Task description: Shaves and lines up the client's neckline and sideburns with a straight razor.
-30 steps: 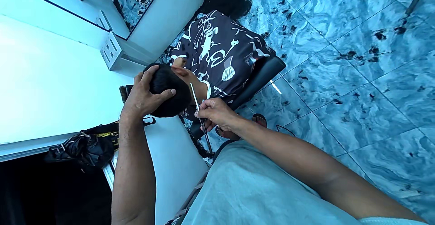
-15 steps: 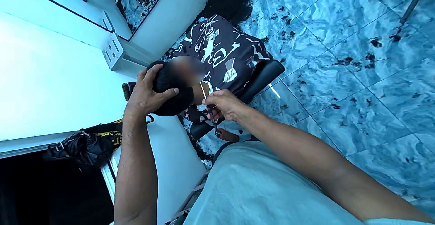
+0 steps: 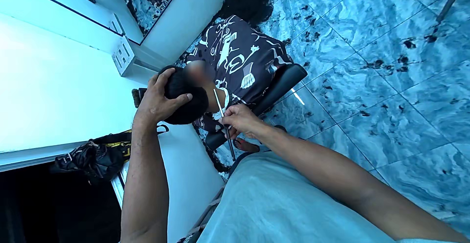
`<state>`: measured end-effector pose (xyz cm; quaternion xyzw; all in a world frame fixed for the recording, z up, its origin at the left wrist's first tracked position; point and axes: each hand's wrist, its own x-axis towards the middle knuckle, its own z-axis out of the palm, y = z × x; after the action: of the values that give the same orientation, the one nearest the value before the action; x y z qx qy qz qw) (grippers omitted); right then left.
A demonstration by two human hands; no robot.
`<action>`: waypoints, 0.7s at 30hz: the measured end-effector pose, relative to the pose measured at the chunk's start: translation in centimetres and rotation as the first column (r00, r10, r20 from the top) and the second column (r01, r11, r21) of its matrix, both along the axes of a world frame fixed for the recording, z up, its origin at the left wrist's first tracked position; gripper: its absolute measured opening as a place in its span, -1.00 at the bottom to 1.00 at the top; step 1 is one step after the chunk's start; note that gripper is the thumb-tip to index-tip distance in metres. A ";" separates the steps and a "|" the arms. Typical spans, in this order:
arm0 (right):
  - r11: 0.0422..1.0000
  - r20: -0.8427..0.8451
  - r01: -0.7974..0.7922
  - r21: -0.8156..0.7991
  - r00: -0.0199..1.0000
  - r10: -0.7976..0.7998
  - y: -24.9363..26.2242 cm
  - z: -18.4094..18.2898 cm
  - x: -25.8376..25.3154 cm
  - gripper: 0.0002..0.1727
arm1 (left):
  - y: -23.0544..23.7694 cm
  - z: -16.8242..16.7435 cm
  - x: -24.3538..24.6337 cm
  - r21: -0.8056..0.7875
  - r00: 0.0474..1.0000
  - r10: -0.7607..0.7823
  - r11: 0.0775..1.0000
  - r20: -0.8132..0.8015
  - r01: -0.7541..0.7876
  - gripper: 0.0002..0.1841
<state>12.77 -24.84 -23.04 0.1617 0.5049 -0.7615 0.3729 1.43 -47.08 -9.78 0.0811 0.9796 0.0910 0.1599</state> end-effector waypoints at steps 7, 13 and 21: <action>0.986 -0.170 0.152 -0.065 0.972 -0.161 3.9 -0.2 1.1 -0.71 | -3.6 -0.8 1.1 0.115 0.963 -0.232 0.962 -0.133 0.248 0.37; 0.793 0.004 0.608 0.028 0.794 -0.609 5.9 -1.1 3.4 -0.69 | -5.6 -1.3 -3.0 0.112 0.922 -0.387 0.915 -0.034 0.388 0.33; 0.804 -0.008 0.568 -0.177 0.816 -0.578 -4.9 0.3 4.3 -0.79 | -5.2 -1.3 -8.8 0.202 0.839 -0.535 0.837 0.100 0.509 0.26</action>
<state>17.11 -29.78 -22.70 0.2515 0.3781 -0.8826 0.1220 -7.32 -52.23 -11.04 0.3516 0.8936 0.1319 0.2457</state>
